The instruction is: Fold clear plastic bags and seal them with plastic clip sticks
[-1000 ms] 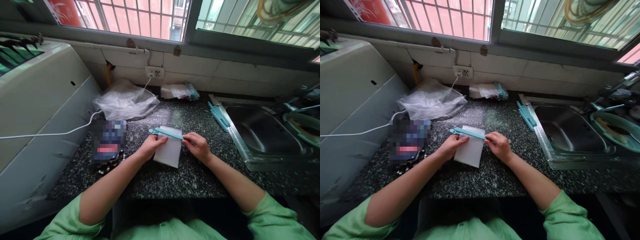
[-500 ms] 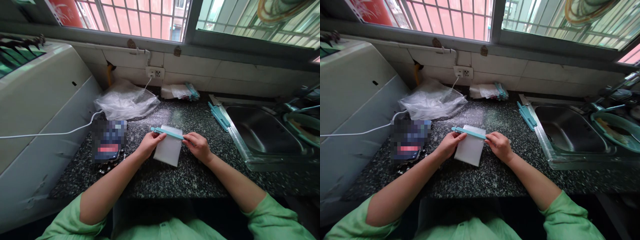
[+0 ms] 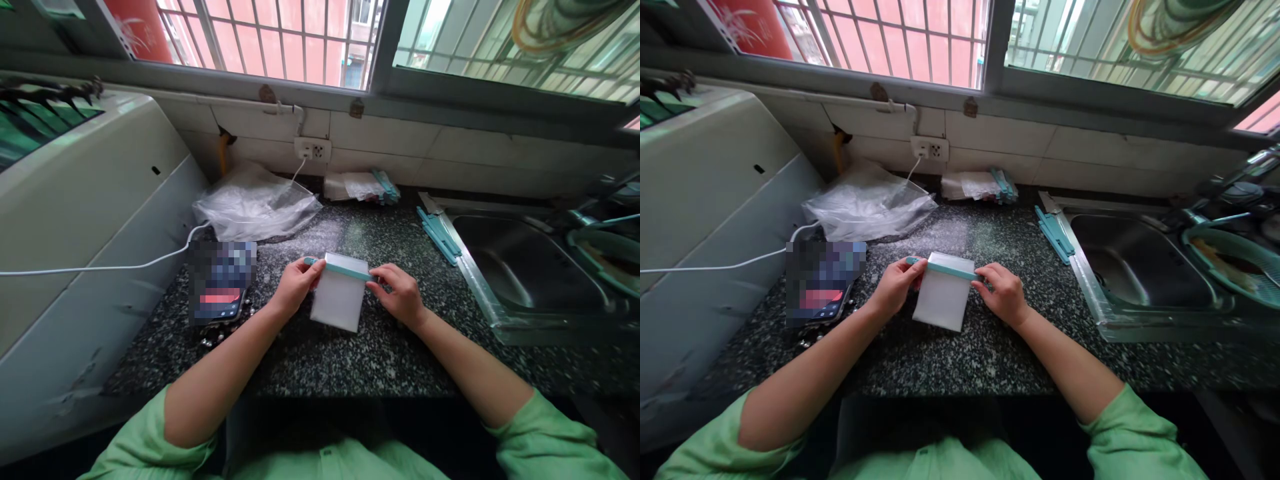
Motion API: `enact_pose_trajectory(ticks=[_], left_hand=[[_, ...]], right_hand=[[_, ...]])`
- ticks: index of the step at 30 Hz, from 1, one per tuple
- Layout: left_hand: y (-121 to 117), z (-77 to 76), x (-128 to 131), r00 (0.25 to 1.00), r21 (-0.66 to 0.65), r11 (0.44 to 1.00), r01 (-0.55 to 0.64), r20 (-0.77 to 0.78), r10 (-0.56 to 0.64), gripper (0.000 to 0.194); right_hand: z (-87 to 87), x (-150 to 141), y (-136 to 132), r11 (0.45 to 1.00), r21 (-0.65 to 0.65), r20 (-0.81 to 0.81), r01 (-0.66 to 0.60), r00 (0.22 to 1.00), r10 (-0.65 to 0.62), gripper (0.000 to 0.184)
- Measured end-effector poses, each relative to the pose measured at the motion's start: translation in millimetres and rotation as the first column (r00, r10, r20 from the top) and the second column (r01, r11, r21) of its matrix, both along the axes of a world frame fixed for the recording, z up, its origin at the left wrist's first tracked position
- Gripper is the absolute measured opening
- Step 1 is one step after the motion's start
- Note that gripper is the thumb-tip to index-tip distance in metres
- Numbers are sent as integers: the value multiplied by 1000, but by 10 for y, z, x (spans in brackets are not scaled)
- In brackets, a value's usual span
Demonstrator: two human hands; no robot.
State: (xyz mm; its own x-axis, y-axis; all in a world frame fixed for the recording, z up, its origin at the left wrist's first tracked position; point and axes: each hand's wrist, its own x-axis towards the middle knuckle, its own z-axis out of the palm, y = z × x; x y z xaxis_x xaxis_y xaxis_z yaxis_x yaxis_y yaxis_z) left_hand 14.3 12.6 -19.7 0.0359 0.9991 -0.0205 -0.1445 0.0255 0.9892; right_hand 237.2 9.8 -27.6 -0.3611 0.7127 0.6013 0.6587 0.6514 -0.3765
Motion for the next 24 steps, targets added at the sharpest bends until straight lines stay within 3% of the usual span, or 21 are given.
enact_pose_trajectory(ticks=[3, 6, 8, 24], left_hand=[[-3, -2, 6, 999, 38, 999, 31, 10, -31, 40], [-4, -5, 12, 998, 52, 997, 56, 18, -57, 39], [-4, -10, 15, 997, 55, 996, 70, 27, -72, 39], [-24, 61, -1, 993, 44, 997, 60, -101, -55, 37]], right_hand=[[6, 8, 17, 977, -213, -122, 10, 992, -37, 19], [-7, 20, 48, 906, -422, -214, -31, 975, -66, 24], [-20, 21, 64, 871, -489, -240, -46, 967, -83, 25], [11, 1, 51, 874, -482, -279, -59, 956, -89, 19]])
